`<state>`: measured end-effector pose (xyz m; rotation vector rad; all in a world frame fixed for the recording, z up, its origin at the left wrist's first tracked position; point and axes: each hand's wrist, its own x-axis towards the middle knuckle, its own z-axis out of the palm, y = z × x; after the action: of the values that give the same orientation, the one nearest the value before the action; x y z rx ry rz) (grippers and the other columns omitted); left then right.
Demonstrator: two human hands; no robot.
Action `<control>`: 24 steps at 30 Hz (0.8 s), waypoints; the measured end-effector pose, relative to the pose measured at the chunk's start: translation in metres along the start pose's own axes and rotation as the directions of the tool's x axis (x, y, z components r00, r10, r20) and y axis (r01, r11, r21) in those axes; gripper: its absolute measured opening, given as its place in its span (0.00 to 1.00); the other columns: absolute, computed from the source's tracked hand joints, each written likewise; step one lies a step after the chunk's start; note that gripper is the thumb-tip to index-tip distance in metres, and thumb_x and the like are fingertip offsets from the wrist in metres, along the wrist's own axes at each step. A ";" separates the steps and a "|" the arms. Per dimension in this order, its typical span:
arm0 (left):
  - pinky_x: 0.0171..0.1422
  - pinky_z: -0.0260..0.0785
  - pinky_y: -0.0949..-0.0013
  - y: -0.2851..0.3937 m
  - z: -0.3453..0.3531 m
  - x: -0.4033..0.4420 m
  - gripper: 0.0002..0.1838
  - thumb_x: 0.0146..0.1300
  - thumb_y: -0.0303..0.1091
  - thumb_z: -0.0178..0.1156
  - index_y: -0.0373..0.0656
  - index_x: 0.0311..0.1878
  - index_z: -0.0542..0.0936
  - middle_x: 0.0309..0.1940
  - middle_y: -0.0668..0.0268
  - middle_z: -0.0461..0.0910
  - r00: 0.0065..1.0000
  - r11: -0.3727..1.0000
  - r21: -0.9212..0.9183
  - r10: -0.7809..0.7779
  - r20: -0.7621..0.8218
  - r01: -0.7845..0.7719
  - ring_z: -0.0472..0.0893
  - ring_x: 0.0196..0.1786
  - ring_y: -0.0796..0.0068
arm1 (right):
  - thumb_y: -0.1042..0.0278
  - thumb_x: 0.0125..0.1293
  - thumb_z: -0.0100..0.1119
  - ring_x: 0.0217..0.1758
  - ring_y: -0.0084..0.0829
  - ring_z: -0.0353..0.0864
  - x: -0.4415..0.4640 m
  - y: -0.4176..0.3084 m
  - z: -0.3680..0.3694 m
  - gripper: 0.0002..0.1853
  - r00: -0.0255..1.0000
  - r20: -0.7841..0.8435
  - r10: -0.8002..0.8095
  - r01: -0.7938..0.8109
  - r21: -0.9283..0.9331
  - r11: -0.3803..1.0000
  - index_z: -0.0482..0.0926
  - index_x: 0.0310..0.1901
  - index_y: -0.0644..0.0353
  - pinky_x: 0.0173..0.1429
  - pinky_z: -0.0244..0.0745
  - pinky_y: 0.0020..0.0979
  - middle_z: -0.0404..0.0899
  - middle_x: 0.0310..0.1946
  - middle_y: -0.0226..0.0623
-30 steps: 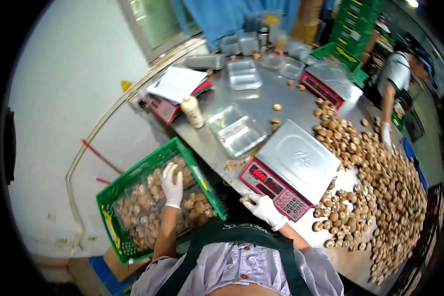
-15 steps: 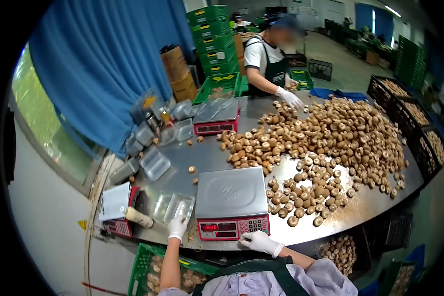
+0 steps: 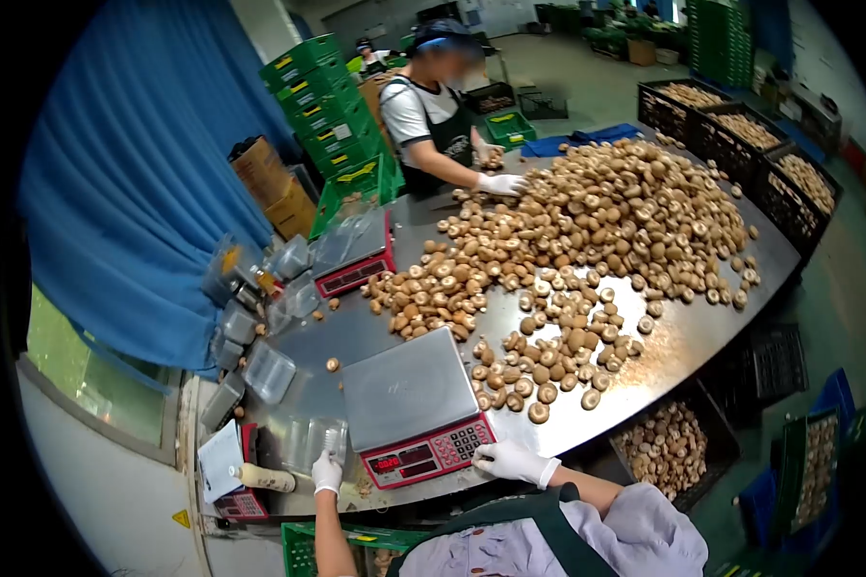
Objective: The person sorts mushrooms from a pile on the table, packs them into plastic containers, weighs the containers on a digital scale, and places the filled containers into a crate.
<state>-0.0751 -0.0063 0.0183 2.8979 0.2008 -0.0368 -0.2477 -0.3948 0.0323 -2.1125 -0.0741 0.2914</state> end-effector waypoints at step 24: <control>0.53 0.66 0.59 -0.066 -0.050 0.056 0.09 0.66 0.29 0.53 0.34 0.44 0.77 0.41 0.52 0.76 0.826 0.992 -0.117 -0.037 -0.563 -0.036 0.75 0.45 0.51 | 0.52 0.64 0.53 0.33 0.50 0.81 -0.029 0.070 -0.090 0.16 0.957 -0.271 0.105 -0.123 -0.049 0.991 0.81 0.41 0.55 0.42 0.76 0.44 0.81 0.29 0.50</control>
<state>-0.0287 0.0764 0.0491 2.6984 0.2902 0.8158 -0.2587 -0.5111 0.0238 -2.2062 0.2014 0.0697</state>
